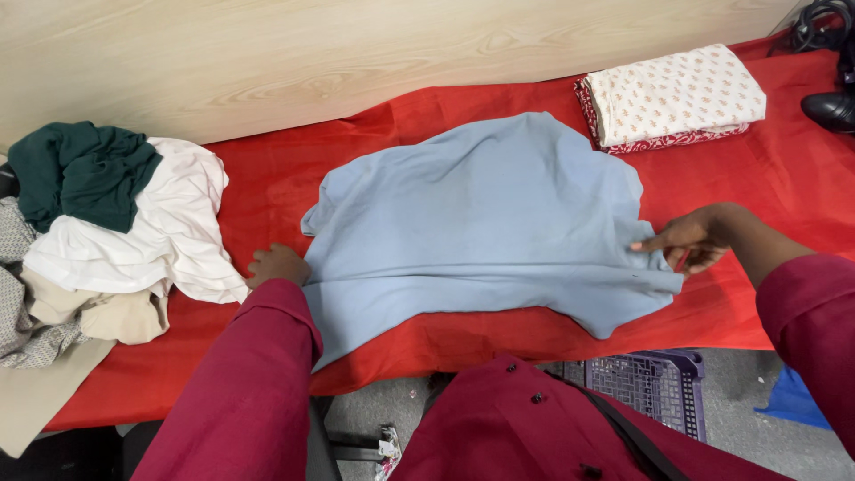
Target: The person folds a white patterned long-sleeve shirt on a red-covered table, then folds a light blue sweatshirt. Both items are folded into neat rectangles and stacked.
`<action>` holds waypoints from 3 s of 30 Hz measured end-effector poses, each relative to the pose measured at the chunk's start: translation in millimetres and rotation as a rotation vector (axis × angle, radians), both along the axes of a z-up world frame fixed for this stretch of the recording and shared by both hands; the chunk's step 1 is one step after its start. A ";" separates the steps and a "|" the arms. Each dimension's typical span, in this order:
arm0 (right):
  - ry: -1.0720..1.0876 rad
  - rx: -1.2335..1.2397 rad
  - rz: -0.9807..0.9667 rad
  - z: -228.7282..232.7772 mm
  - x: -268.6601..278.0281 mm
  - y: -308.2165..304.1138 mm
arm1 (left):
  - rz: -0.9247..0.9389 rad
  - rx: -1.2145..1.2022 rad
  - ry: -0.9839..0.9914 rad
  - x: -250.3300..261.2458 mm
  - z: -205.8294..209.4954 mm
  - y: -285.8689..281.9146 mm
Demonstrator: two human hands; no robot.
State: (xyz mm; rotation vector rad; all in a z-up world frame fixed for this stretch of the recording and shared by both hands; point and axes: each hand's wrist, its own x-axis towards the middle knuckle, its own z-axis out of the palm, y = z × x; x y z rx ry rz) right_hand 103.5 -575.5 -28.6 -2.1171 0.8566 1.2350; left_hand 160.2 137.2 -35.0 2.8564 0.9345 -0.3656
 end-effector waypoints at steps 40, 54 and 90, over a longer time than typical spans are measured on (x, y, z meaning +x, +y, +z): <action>-0.878 0.181 -0.074 39.0 188.4 123.8 | -0.768 -0.460 0.023 181.5 46.3 -103.6; -1.566 -0.178 0.423 14.7 43.0 139.8 | -1.019 -0.183 -0.258 76.1 50.6 -76.2; -1.444 0.434 -0.333 90.3 178.0 148.2 | -0.458 -0.718 -0.627 175.0 85.6 -73.2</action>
